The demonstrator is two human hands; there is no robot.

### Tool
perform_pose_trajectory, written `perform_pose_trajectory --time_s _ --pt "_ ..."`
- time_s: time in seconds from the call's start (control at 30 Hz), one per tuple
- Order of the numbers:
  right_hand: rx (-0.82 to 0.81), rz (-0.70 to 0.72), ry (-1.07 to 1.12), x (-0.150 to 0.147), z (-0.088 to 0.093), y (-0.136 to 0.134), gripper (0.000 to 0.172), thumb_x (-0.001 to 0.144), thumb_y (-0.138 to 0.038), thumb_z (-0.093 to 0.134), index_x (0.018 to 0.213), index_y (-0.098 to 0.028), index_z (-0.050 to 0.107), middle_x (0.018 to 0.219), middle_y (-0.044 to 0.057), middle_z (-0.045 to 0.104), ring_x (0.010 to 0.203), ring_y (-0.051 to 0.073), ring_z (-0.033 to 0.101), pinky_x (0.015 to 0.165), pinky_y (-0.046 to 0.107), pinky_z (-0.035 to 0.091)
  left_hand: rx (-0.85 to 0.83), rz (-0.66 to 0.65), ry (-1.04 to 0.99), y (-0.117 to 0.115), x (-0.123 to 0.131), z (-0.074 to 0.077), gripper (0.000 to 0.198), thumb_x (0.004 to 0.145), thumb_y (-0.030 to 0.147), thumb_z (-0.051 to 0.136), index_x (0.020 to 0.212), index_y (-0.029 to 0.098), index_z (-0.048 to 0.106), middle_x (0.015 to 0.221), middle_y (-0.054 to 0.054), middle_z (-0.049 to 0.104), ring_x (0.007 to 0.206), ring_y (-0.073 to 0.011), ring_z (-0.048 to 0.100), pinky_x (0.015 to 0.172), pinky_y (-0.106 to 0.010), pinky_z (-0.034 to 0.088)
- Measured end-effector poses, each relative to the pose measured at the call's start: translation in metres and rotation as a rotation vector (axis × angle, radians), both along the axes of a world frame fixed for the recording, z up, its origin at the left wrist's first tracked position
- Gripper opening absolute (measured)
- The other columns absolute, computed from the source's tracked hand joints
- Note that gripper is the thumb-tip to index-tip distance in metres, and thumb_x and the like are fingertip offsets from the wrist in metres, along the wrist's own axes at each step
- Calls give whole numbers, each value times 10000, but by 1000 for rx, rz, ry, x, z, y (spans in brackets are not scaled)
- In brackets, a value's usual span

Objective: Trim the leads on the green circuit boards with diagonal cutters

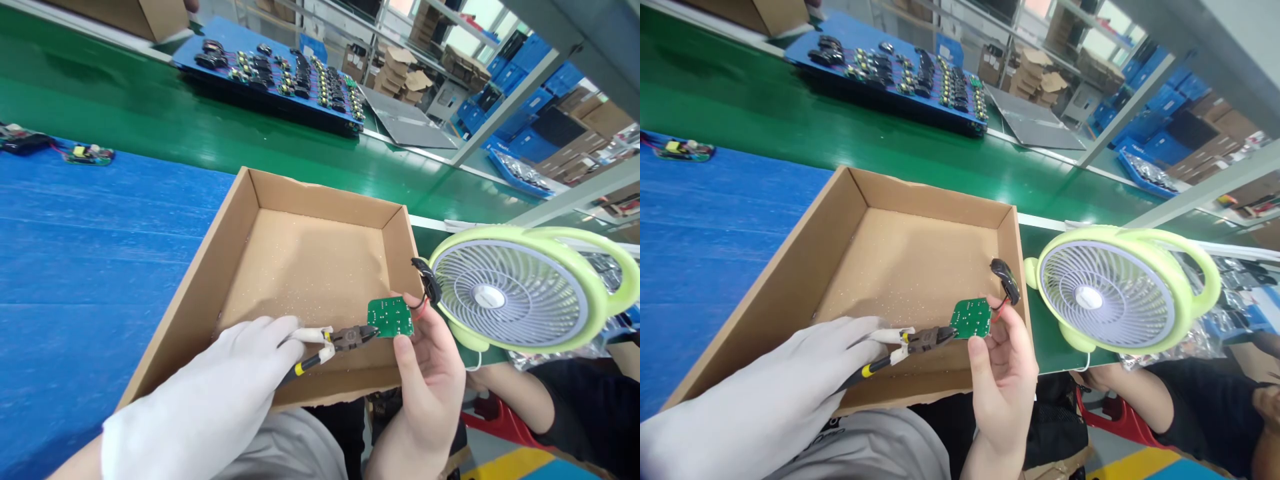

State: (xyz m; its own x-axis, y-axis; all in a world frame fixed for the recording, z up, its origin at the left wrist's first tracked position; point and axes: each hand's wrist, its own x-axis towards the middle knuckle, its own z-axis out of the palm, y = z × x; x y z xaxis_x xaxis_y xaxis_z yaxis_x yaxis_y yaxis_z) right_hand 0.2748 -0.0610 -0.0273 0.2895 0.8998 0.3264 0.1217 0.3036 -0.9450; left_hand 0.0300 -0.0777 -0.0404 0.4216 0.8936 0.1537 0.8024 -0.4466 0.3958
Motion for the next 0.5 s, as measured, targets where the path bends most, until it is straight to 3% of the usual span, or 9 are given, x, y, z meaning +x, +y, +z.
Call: perform_pose_trajectory --time_s 0.27,0.5 --pt "26 -35 -10 -1 -1 -2 354 1000 -230 853 1346 -283 799 1318 100 865 1180 246 855 937 354 741 -78 3 43 1 2 5 703 877 -53 391 1267 312 848 1206 -84 823 972 -265 778 859 -399 648" --pt "41 -25 -54 -1 -1 -2 317 1019 -274 838 1330 -276 774 1340 116 855 1197 277 856 934 394 743 146 -1 27 -1 4 3 671 875 -47 397 1303 278 798 1210 -84 829 1016 -289 810 855 -427 662"
